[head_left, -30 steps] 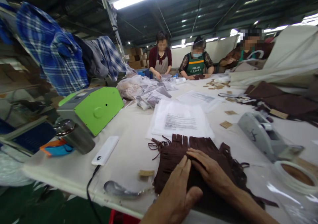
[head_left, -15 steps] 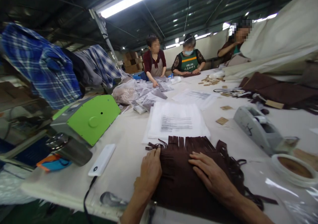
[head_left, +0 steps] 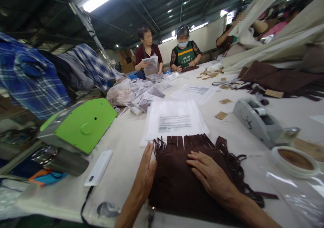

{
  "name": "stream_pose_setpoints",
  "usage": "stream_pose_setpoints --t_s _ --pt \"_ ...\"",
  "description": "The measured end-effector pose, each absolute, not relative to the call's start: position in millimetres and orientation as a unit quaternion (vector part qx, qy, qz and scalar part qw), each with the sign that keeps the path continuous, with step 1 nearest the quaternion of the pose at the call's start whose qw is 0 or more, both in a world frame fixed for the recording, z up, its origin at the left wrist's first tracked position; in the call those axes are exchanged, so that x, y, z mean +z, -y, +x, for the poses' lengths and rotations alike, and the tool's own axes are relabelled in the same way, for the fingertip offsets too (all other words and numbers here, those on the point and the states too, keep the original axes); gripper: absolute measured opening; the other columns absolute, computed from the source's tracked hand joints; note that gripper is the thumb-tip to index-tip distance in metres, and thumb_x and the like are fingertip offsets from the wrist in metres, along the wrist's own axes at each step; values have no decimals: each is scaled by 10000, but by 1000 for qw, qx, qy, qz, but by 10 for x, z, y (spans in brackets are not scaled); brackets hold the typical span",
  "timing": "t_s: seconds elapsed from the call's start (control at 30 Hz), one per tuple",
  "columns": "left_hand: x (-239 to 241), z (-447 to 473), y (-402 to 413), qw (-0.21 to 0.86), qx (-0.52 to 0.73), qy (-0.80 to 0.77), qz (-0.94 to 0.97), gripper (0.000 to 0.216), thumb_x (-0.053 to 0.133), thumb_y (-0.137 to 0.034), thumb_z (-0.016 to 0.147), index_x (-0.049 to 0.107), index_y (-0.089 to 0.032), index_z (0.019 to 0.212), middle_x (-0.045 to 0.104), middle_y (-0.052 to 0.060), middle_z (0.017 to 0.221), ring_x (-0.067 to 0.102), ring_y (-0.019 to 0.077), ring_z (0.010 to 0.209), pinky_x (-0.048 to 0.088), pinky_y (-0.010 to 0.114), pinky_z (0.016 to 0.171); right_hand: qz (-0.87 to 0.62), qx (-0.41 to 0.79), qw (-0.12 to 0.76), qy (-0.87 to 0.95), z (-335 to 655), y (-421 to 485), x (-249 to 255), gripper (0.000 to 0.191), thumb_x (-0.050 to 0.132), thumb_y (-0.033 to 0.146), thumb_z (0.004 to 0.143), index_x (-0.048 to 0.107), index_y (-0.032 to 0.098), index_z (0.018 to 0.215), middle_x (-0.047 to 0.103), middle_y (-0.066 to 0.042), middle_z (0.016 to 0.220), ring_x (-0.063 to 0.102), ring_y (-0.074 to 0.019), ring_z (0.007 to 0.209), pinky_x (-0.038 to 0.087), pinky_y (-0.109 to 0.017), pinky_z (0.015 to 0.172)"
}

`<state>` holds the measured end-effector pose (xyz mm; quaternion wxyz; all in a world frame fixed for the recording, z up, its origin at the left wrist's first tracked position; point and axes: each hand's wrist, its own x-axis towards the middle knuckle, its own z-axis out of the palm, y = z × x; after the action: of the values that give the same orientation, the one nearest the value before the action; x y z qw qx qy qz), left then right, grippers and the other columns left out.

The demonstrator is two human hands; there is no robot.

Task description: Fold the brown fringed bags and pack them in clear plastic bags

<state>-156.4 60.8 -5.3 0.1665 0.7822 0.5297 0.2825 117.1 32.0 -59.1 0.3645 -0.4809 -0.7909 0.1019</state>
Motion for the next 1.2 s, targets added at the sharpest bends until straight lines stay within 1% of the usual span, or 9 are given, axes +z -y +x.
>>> stream_pose_setpoints --t_s 0.13,0.27,0.5,0.7,0.83,0.97,1.07,1.13,1.2 --pt "-368 -1898 -289 40 100 -480 871 809 435 -577 953 4 -258 1558 159 90 1622 181 315 1479 199 586 1192 -483 110 371 786 1162 -325 -614 295 479 241 967 674 255 1188 654 -72 1291 568 -237 1244 423 -510 1110" --pt "-570 -1642 -180 -28 19 -485 874 1018 620 -537 867 -50 -190 1551 184 155 1601 195 350 1468 241 619 1171 -484 104 374 784 1164 -329 -637 300 474 242 966 675 256 1188 654 -72 1290 564 -237 1246 427 -510 1106" --pt "-525 -870 -387 -4 106 -574 812 762 496 -467 958 183 -69 1528 167 215 1596 113 337 1484 222 596 1187 -486 84 351 796 1166 -320 -631 321 427 251 985 669 225 1194 650 -86 1295 564 -238 1244 425 -510 1104" --pt "-143 -435 -142 158 215 -463 845 678 362 -460 1008 73 -192 1560 49 90 1638 71 245 1498 231 452 1216 -460 130 348 806 1215 -352 -625 350 454 275 975 609 245 1288 596 -103 1369 518 -254 1294 368 -528 1132" --pt "-161 -711 -240 63 209 -498 840 761 435 -495 971 88 -152 1555 80 142 1630 55 314 1494 129 567 1211 -461 236 393 760 1181 -343 -500 281 509 259 934 686 225 1148 646 -108 1292 534 -266 1269 312 -549 1152" --pt "-400 -879 -520 57 142 -590 793 636 376 -382 983 255 -19 1491 249 254 1565 170 347 1473 202 602 1176 -470 321 451 687 1292 -305 -225 250 584 237 858 713 216 1071 692 -62 1213 593 -223 1192 406 -417 1107" --pt "-413 -709 -427 58 195 -499 842 632 348 -361 995 172 -62 1523 175 210 1600 129 299 1488 256 560 1175 -526 318 488 620 1641 -133 2 295 512 330 925 691 196 1118 716 -65 1143 661 -216 1062 510 -381 984" --pt "-382 -537 -221 27 214 -383 898 718 449 -372 956 130 -103 1541 161 173 1612 146 295 1487 306 528 1167 -556 343 533 537 1951 113 106 377 519 452 930 693 170 1111 728 -91 1095 679 -238 1010 534 -404 943" --pt "-397 -348 -17 -30 202 -273 940 755 534 -351 890 222 -81 1523 277 177 1577 266 323 1451 379 493 1138 -568 391 588 422 2235 444 137 470 612 572 856 721 153 1037 728 -116 1081 674 -267 1020 534 -422 943"
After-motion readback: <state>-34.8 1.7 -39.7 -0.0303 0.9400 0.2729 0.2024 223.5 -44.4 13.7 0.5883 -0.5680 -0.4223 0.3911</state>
